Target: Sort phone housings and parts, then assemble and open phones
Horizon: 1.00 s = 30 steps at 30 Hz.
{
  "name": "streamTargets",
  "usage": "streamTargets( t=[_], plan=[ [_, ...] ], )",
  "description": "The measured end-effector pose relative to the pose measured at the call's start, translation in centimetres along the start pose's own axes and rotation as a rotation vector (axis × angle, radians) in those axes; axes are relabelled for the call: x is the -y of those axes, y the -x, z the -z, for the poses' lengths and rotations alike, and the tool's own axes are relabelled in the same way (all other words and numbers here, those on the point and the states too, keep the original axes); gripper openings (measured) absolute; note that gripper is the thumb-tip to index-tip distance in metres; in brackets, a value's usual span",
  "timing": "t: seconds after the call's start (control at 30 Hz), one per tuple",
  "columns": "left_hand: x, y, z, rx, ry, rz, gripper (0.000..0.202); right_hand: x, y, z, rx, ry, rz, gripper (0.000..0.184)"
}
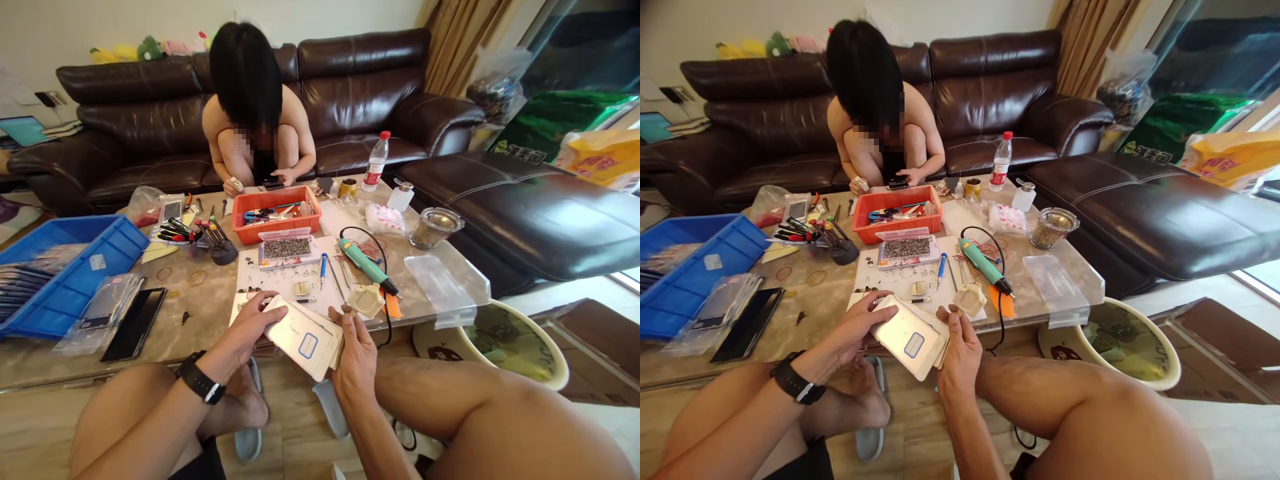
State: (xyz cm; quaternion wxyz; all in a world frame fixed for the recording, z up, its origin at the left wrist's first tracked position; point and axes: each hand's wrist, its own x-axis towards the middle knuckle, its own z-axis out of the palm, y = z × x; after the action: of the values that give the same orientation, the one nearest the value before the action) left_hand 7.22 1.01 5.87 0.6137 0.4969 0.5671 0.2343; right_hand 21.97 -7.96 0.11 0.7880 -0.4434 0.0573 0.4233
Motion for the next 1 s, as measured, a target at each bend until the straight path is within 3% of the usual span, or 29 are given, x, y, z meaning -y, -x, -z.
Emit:
streamTargets(
  t=[0.3, 0.6, 0.77, 0.87, 0.93, 1.0],
  plan=[
    [-0.2, -3.0, -1.4, -0.128, -0.457, -0.218, 0.052, -1.9, 1.5, -0.7, -0.065, -0.08, 0.018, 0.053],
    [-1.3, -1.7, -3.0, -0.194, -1.018, -0.348, 0.048, -2.6, 2.8, -0.5, -0.053, -0.012, 0.02, 0.04],
    [1.2, -0.4, -2.6, -0.444, -0.739, -0.495, 0.055, -2.8, 3.7, 0.0, -0.004, 0.114, 0.038, 0.04],
    [3.6, 2.2, -2.9, -0.602, -0.487, -0.398, 0.056, -2.5, 3.7, 0.3, 0.016, 0.16, 0.034, 0.04],
    [5.0, 4.0, -3.7, -0.563, -0.244, -0.194, 0.056, -2.3, 3.6, 0.6, 0.037, 0.21, 0.038, 0.041],
    [5.9, 5.2, -4.6, -0.38, 0.037, 0.01, 0.056, -2.2, 3.4, 0.8, 0.054, 0.245, 0.045, 0.042]
  ],
)
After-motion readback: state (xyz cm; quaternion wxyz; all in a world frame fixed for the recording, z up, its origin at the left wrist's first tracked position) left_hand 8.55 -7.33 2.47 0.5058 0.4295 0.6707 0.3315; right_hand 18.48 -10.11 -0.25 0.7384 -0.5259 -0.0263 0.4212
